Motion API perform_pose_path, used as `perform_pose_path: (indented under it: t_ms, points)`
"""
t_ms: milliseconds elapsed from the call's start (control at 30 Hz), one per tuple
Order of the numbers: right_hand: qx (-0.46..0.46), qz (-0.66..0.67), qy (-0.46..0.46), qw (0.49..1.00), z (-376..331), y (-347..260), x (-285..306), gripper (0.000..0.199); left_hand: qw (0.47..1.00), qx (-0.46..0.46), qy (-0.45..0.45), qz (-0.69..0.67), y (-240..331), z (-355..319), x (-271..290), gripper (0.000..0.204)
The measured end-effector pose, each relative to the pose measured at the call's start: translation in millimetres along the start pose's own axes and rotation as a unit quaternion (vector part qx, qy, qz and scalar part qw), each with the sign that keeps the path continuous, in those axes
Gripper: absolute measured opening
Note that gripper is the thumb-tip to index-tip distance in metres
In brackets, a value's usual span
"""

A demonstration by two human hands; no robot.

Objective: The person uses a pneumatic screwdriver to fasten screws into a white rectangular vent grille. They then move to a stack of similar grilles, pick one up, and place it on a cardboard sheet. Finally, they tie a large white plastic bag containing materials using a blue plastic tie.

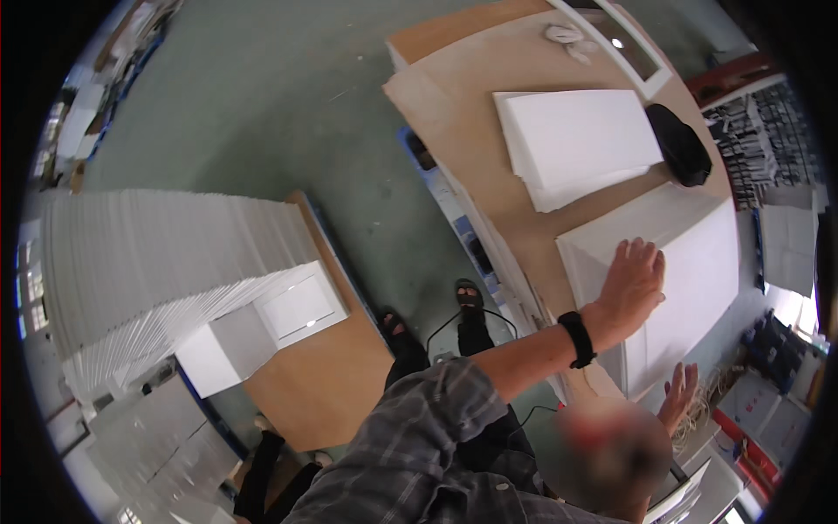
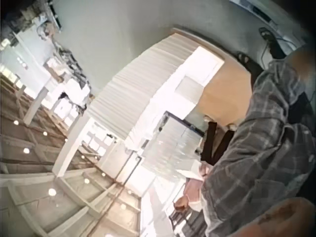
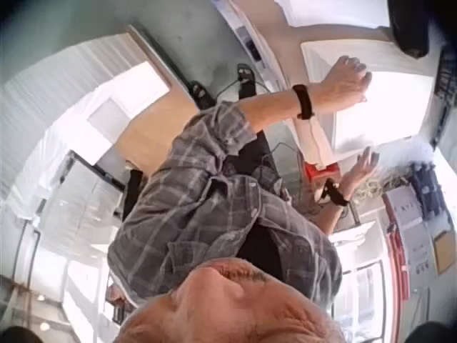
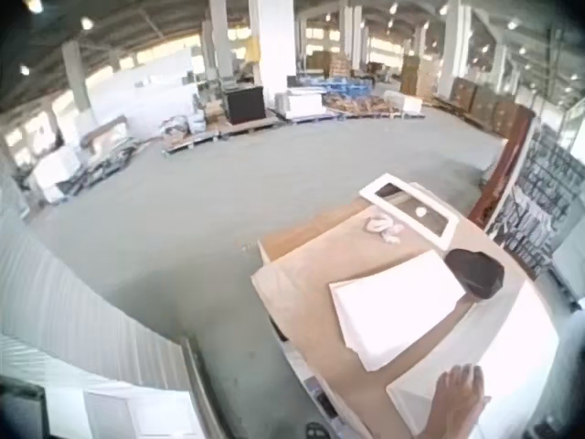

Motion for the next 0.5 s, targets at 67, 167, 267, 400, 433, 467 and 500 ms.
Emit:
perform_pose_path:
  t_ms: [67,167,267,400,433,467,500]
  points:
    - [0.011,0.018,-0.053,0.998,3,15,-5,0.066,0.996,0.004,0.004,0.086,3,-1,-33,0.045]
    - [0.012,0.010,-0.065,0.998,-7,11,-10,0.056,0.998,-0.034,0.017,0.055,6,-4,-61,0.038]
    - [0.063,0.002,-0.104,0.993,-7,-10,-20,0.048,0.997,-0.051,0.026,0.059,4,-10,-48,0.036]
    - [0.064,0.018,-0.097,0.993,5,3,-6,0.051,0.995,-0.072,0.070,-0.005,12,-2,-46,0.033]
    - [0.031,0.051,-0.078,0.995,7,4,-4,0.050,0.995,-0.066,0.072,-0.035,15,1,-48,0.034]
    - [-0.002,0.084,-0.060,0.995,8,5,-3,0.049,0.993,-0.061,0.075,-0.065,15,4,-48,0.035]
    - [-0.002,0.083,-0.047,0.995,9,2,-1,0.049,0.991,-0.069,0.076,-0.091,17,3,-37,0.043]
Point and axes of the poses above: each hand's wrist, its own z-axis towards the middle knuckle, its own x-axis out of the back of the hand, y = z × x, the point moved 6 cm from there along z, towards the middle knuckle, and after that the axes turned 9 degrees about -y, right-handed, at the moved point
